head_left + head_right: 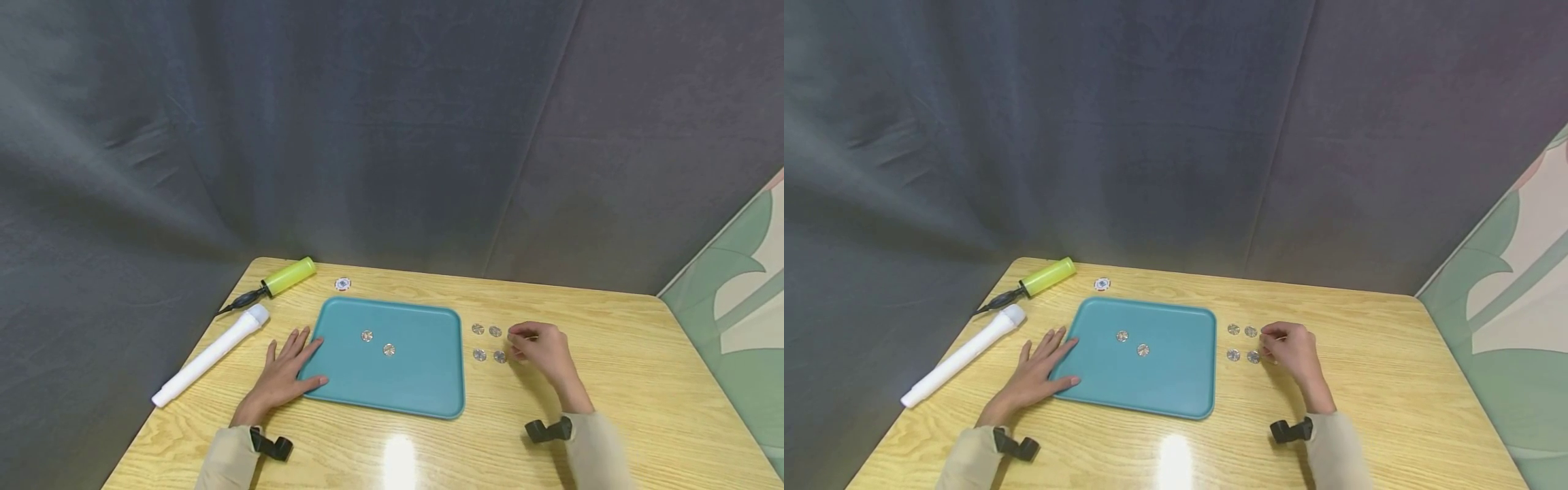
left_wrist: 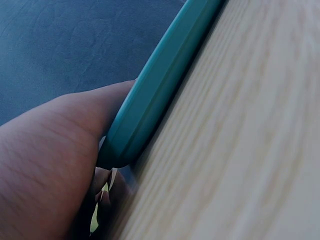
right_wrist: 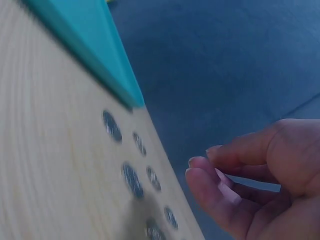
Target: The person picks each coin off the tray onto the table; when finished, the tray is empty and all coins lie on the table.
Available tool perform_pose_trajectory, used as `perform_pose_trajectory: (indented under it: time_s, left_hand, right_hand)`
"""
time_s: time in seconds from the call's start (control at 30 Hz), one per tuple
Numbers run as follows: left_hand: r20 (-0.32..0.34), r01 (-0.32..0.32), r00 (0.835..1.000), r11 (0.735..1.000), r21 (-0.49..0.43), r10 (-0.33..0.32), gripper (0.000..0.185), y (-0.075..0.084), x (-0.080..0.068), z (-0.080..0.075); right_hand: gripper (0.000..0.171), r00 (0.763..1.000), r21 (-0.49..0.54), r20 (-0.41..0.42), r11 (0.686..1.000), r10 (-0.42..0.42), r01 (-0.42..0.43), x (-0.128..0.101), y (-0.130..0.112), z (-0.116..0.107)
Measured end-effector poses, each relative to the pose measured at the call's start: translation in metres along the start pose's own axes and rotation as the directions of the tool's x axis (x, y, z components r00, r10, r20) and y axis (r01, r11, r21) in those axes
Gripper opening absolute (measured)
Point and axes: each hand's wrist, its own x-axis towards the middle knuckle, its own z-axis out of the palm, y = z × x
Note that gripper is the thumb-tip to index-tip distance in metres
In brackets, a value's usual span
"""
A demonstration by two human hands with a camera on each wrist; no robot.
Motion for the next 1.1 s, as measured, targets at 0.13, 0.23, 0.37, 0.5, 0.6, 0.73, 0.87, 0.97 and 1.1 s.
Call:
perform_pose_trajectory:
  time_s: [0.13,0.23,0.37,0.5,0.6,0.73,0.87,0.97,1.1]
  left_hand:
    - [-0.001,-0.002,1.0,1.0,-0.002,0.002,0.081,0.0,0.0,0.0]
    - [-0.003,-0.003,1.0,1.0,-0.002,0.003,0.081,0.0,0.0,-0.001]
    - [-0.003,-0.001,1.0,1.0,0.001,0.001,0.082,0.0,0.0,-0.001]
    - [-0.006,-0.004,1.0,1.0,0.002,0.004,0.081,0.0,0.0,0.0]
    - [-0.009,-0.007,1.0,1.0,0.0,0.007,0.081,0.0,0.0,0.0]
    - [-0.012,-0.008,1.0,1.0,0.0,0.008,0.081,0.0,0.0,0.0]
    - [-0.009,-0.006,1.0,1.0,-0.001,0.006,0.081,0.0,0.0,0.0]
    - [-0.003,-0.005,1.0,1.0,0.001,0.005,0.081,0.001,0.001,0.0]
    - [-0.003,-0.006,1.0,1.0,-0.001,0.006,0.082,0.0,0.001,0.0]
  right_hand:
    - [0.02,1.0,0.012,-0.001,0.999,-0.03,0.03,0.006,-0.01,0.012]
    - [0.018,0.999,0.027,0.004,0.998,-0.052,0.052,0.009,-0.02,0.022]
    - [0.018,0.997,0.059,0.026,0.996,-0.075,0.074,0.011,-0.033,0.034]
    - [0.019,0.995,0.076,0.05,0.994,-0.082,0.078,0.014,-0.044,0.047]
    - [0.019,0.995,0.087,0.073,0.994,-0.069,0.062,0.017,-0.05,0.058]
    - [0.019,0.993,0.103,0.103,0.994,-0.058,0.048,0.021,-0.058,0.072]
    - [0.018,0.99,0.124,0.124,0.991,-0.063,0.047,0.023,-0.067,0.085]
    - [0.018,0.987,0.135,0.143,0.989,-0.074,0.055,0.023,-0.074,0.095]
    - [0.017,0.979,0.135,0.166,0.987,-0.115,0.093,0.023,-0.081,0.109]
